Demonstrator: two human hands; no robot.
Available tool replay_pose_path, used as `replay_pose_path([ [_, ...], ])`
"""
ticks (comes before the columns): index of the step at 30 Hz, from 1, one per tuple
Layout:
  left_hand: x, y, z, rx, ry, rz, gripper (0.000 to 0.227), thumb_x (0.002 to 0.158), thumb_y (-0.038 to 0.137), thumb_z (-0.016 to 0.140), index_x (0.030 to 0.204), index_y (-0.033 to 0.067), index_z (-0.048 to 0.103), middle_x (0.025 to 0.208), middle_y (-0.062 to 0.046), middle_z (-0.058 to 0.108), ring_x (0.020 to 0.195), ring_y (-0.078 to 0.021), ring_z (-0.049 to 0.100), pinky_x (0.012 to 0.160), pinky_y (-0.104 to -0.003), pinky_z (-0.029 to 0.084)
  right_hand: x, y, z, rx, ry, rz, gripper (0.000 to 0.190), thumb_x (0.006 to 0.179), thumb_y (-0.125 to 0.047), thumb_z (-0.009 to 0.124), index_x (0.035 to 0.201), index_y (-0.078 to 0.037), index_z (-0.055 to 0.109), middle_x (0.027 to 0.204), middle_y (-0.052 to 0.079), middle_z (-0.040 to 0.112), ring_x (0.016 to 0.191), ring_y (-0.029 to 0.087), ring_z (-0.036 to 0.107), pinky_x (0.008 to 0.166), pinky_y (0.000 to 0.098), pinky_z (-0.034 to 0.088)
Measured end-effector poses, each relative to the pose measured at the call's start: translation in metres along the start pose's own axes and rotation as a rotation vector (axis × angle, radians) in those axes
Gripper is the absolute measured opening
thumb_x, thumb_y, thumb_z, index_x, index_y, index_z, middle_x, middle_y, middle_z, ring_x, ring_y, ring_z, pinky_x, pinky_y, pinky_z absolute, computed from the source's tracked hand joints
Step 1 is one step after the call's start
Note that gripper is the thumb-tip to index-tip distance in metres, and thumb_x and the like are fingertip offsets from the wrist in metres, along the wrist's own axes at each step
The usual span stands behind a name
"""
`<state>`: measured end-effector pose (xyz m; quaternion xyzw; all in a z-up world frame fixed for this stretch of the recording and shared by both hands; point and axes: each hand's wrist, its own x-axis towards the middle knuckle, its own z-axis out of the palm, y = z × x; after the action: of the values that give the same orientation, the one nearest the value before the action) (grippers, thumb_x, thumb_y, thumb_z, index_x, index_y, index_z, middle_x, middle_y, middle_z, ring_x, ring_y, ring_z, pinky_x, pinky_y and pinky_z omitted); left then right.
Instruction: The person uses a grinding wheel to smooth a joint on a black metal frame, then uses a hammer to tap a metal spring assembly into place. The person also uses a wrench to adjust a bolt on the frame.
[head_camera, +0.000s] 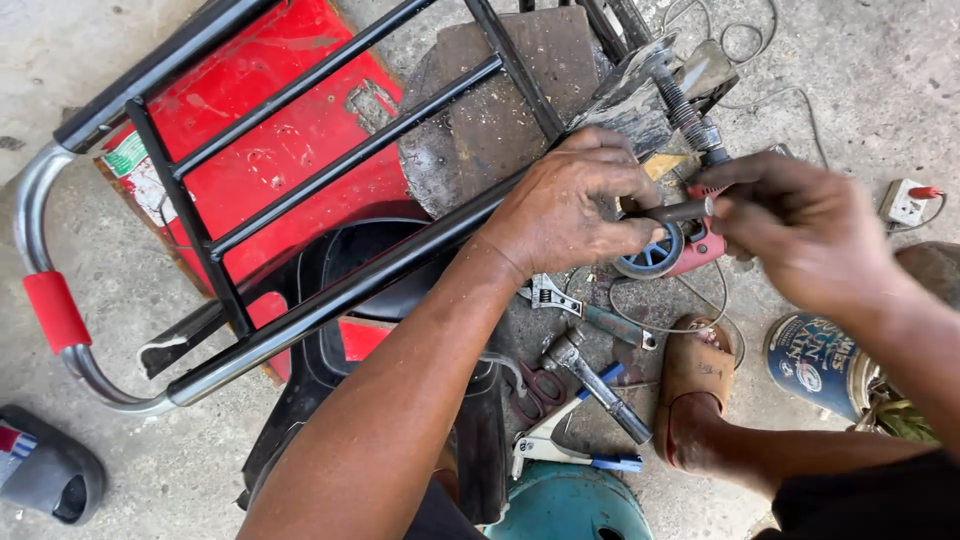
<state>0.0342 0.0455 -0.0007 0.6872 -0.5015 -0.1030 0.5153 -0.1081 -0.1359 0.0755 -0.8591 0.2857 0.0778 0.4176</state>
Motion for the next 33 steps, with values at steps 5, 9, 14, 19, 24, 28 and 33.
replay_pose_path([
  [5,0.006,0.003,-0.001,-0.001,-0.010,0.046,0.023,0.076,0.022,0.080,0.099,0.0212,0.076,0.095,0.008,0.076,0.114,-0.0215,0.060,0.094,-0.038,0.051,-0.022,-0.014,0.028,0.343,0.110,-0.376,0.020,0.100,-0.002,0.073,0.120,0.000,0.069,0.100,0.011,0.073,0.073,0.016,0.067,0.067,0.0259,0.061],
  [9,0.007,-0.003,0.001,-0.030,-0.017,0.053,0.041,0.079,0.020,0.082,0.118,0.0144,0.074,0.114,-0.005,0.076,0.131,-0.0338,0.056,0.101,-0.048,0.052,-0.012,-0.028,0.024,-0.016,0.134,-0.483,0.013,0.104,-0.006,0.074,0.116,-0.001,0.074,0.101,0.010,0.076,0.067,0.013,0.067,0.056,0.0242,0.061],
  [14,0.003,0.017,-0.016,-0.165,0.003,-0.084,0.015,0.085,0.023,0.079,0.098,0.0233,0.073,0.104,0.002,0.066,0.108,-0.0152,0.061,0.079,-0.032,0.062,0.044,-0.004,-0.008,-0.082,0.458,-0.625,0.026,0.115,0.013,0.066,0.140,0.007,0.060,0.122,0.021,0.058,0.112,0.032,0.058,0.083,0.0389,0.054],
  [19,0.002,0.015,-0.011,-0.186,0.068,0.016,0.013,0.092,0.030,0.076,0.096,0.0181,0.073,0.090,0.004,0.065,0.092,-0.0158,0.062,0.086,-0.034,0.053,0.081,-0.004,0.020,-0.115,0.231,-0.553,0.041,0.114,-0.024,0.062,0.148,-0.002,0.054,0.151,0.030,0.039,0.137,0.046,0.043,0.105,0.0620,0.046],
  [24,-0.016,0.034,-0.006,-0.629,0.295,-0.193,0.011,0.095,0.020,0.077,0.104,0.0146,0.074,0.103,0.001,0.073,0.093,-0.0109,0.067,0.083,-0.025,0.058,0.086,0.013,0.024,-0.236,0.282,-0.648,0.036,0.109,-0.022,0.077,0.138,-0.003,0.068,0.142,0.028,0.050,0.132,0.040,0.056,0.105,0.0520,0.050],
  [28,-0.023,0.043,-0.020,-0.455,0.711,-0.113,0.014,0.102,0.014,0.073,0.115,0.0123,0.067,0.114,-0.002,0.070,0.104,-0.0132,0.071,0.097,-0.026,0.062,0.084,0.019,0.027,-0.242,0.311,-0.618,0.037,0.110,-0.026,0.076,0.138,-0.002,0.068,0.143,0.028,0.051,0.101,0.030,0.066,0.086,0.0471,0.059],
  [33,-0.028,0.022,-0.017,0.125,0.632,-0.113,0.020,0.102,0.032,0.071,0.115,0.0186,0.068,0.110,0.002,0.073,0.103,-0.0181,0.063,0.083,-0.032,0.055,0.083,0.018,0.025,-0.235,0.307,-0.606,0.037,0.110,-0.025,0.077,0.137,-0.002,0.070,0.140,0.024,0.053,0.101,0.028,0.066,0.088,0.0480,0.058],
])
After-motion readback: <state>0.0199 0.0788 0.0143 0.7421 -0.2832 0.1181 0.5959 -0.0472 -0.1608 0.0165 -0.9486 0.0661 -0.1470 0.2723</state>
